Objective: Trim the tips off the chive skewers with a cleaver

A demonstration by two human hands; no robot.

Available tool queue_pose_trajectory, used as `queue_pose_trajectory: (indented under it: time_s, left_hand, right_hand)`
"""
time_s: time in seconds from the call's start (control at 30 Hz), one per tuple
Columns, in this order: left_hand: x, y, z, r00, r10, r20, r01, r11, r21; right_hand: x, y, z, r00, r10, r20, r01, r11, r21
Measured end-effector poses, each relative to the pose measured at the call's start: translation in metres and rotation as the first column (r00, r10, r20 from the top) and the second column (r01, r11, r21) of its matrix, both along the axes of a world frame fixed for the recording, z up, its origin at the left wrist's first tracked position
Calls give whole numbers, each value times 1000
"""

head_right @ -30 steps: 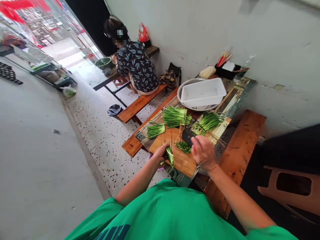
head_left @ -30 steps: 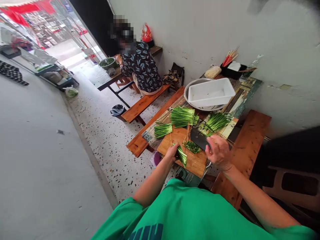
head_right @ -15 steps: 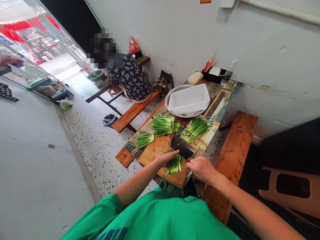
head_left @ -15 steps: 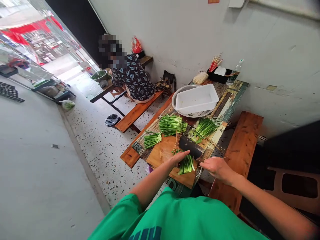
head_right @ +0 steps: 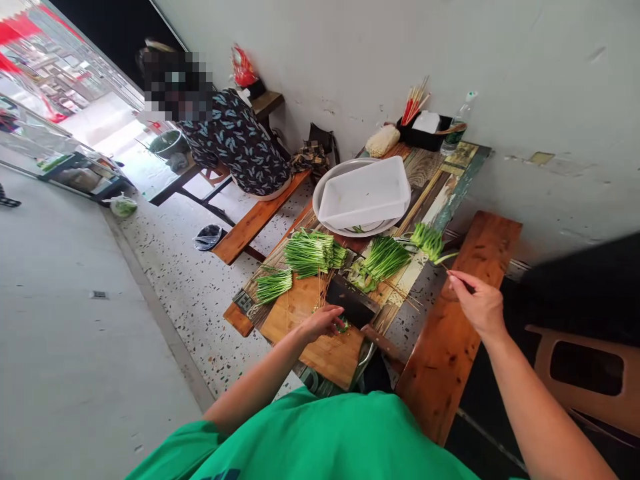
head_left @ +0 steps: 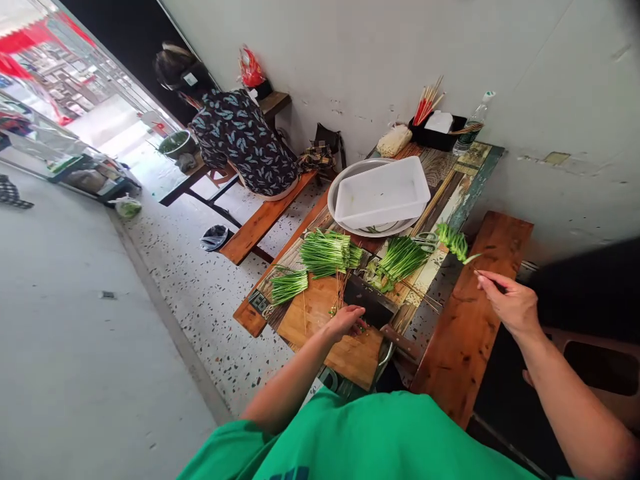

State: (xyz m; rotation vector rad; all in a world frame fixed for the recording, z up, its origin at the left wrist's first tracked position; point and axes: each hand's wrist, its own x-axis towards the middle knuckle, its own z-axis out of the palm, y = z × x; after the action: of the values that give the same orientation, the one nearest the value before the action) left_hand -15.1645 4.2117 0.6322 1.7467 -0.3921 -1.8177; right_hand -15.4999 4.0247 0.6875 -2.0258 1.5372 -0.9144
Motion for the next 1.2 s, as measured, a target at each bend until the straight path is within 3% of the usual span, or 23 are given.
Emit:
queue_pose_trajectory:
  time_s: [0.1,0.3,0.43,0.57,0.77,0.9,1.07,1.2]
  left_hand:
    - [4,10,-9,1000,29,6,-29,999,23]
    - [11,27,-21,993,113,37,-114,993,39]
    - [13,40,-27,989,141,36,-142,989,29]
    - [15,51,-27,985,168,38,-168,986,14]
    - [22,65,-26,973,231,24,-231,973,-13]
    - [25,75,-29,961,276,7,-276,961,-16]
    - [29,87,-33,954,298,11,-298,954,-10]
    - [31,93,-36,947,320,17,-320,947,-5]
  right_hand:
    - [30,-3,-36,998,43,47,-43,999,-15]
    - [84,12,-133,988,157,3,-157,987,15]
    - [94,16,-163,985,120,-121,-124,992,-27]
    - [94,15,-162,926,212,-313,-204,977,60]
    - [110,16,-139,710,290,-642,-216,957,193]
    - [121,13,-129,663,319,-677,-139,941,307]
    - [121,5,-113,627,397,-671,-139,904,405]
    - [111,-3,-91,611,394,-686,-157,910,383]
